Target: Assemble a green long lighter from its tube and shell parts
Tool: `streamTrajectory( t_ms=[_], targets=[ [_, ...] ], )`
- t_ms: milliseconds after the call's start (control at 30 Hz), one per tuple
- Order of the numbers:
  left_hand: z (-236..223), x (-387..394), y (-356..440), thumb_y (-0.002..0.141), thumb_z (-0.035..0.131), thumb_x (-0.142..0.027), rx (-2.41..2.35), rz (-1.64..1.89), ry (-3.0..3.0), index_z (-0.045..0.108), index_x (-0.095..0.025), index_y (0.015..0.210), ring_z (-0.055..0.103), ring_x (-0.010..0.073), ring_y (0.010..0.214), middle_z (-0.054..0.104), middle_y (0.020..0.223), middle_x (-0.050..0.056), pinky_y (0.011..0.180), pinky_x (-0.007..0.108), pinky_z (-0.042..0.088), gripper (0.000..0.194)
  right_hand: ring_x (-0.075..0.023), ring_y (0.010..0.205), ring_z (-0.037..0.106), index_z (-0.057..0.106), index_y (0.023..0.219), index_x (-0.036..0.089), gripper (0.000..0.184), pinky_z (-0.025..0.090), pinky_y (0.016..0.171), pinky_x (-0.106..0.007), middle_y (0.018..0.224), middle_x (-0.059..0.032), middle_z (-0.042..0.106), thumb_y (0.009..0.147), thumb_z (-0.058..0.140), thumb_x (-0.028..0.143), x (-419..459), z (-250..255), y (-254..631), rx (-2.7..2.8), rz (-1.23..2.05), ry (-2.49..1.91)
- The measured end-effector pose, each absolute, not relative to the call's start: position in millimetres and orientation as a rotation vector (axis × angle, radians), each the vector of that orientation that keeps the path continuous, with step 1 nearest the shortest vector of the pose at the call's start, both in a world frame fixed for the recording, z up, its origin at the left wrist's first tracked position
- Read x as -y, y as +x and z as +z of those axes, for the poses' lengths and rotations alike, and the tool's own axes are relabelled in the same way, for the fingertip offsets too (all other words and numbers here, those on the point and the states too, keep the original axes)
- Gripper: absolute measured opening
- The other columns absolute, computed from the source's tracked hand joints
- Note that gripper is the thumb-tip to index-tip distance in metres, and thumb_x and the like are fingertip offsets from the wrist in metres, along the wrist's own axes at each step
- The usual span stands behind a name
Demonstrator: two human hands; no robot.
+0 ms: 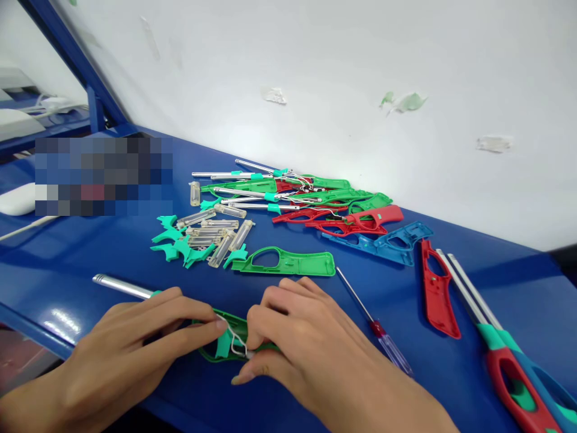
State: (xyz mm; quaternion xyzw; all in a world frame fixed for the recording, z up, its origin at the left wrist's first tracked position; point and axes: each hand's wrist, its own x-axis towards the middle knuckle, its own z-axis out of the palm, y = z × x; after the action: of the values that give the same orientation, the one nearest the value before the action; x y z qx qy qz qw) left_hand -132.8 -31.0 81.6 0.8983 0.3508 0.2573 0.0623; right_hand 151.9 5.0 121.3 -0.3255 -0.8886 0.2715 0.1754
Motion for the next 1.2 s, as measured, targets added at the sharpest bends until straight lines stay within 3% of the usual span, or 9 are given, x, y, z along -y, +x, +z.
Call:
streamTrajectory(
  t_ms=[100,233,433,533,700,800,967,1200],
  targets=[
    [75,34,-140,0.111,0.034,-0.005,-1.035,0.674,2.751,0.068,-0.030,0.144,0.074,0.0170,0.103,0.078,0.123,0.002,0.080,0.029,0.054,0.054,-0.0104,0.088,0.068,0.066,0.091,0.027,0.033,0.049,0.083,-0.024,0.096,0.0091,0.067,0.087,0.099,0.025,-5,118,150,2.511,0.796,-0.965],
    [70,36,-143,0.110,0.039,-0.005,-1.052,0.649,2.753,0.067,-0.034,0.151,0.074,0.0167,0.100,0.078,0.123,0.001,0.088,0.028,0.057,0.057,-0.0136,0.092,0.069,0.066,0.092,0.029,0.035,0.048,0.082,-0.028,0.095,0.0103,0.069,0.086,0.101,0.031,-4,118,151,2.530,0.854,-1.072],
    [72,35,-138,0.104,0.036,0.006,-1.076,0.668,2.731,0.066,-0.033,0.148,0.071,0.0162,0.103,0.076,0.123,-0.001,0.080,0.029,0.050,0.066,-0.0202,0.105,0.070,0.068,0.099,0.032,0.026,0.049,0.096,-0.036,0.105,0.0078,0.073,0.098,0.090,0.046,1,124,155,2.546,0.978,-1.201],
    [75,32,-137,0.102,0.034,0.009,-1.051,0.686,2.728,0.065,-0.031,0.145,0.068,0.0159,0.107,0.075,0.123,-0.002,0.077,0.030,0.046,0.067,-0.0196,0.109,0.069,0.069,0.106,0.036,0.012,0.047,0.099,-0.036,0.108,0.0096,0.074,0.106,0.081,0.041,3,123,156,2.529,1.006,-1.218],
    [79,31,-135,0.101,0.035,0.011,-1.025,0.727,2.721,0.065,-0.028,0.139,0.064,0.0143,0.103,0.073,0.122,-0.002,0.079,0.031,0.043,0.062,-0.0148,0.105,0.068,0.071,0.104,0.035,0.009,0.046,0.102,-0.032,0.106,0.0106,0.074,0.111,0.074,0.041,4,123,157,2.472,0.990,-1.169],
    [81,32,-133,0.102,0.038,0.011,-0.991,0.759,2.684,0.066,-0.025,0.136,0.061,0.0142,0.096,0.073,0.117,-0.002,0.076,0.031,0.042,0.057,-0.0135,0.107,0.068,0.074,0.110,0.036,0.011,0.048,0.097,-0.029,0.109,0.0102,0.077,0.116,0.065,0.032,4,125,159,2.442,0.930,-1.137],
    [80,31,-132,0.102,0.040,0.011,-0.990,0.795,2.650,0.067,-0.025,0.135,0.058,0.0149,0.091,0.073,0.112,-0.003,0.069,0.031,0.040,0.056,-0.0110,0.099,0.070,0.073,0.104,0.032,0.017,0.048,0.093,-0.025,0.101,0.0123,0.078,0.107,0.074,0.015,1,127,159,2.492,0.825,-1.034],
    [81,29,-132,0.100,0.039,0.012,-1.004,0.797,2.676,0.068,-0.025,0.127,0.058,0.0154,0.086,0.072,0.105,-0.002,0.064,0.032,0.039,0.054,-0.0099,0.095,0.074,0.077,0.110,0.032,0.018,0.047,0.093,-0.026,0.111,0.0085,0.076,0.106,0.077,0.014,-6,123,158,2.577,0.667,-0.905]
  ],
)
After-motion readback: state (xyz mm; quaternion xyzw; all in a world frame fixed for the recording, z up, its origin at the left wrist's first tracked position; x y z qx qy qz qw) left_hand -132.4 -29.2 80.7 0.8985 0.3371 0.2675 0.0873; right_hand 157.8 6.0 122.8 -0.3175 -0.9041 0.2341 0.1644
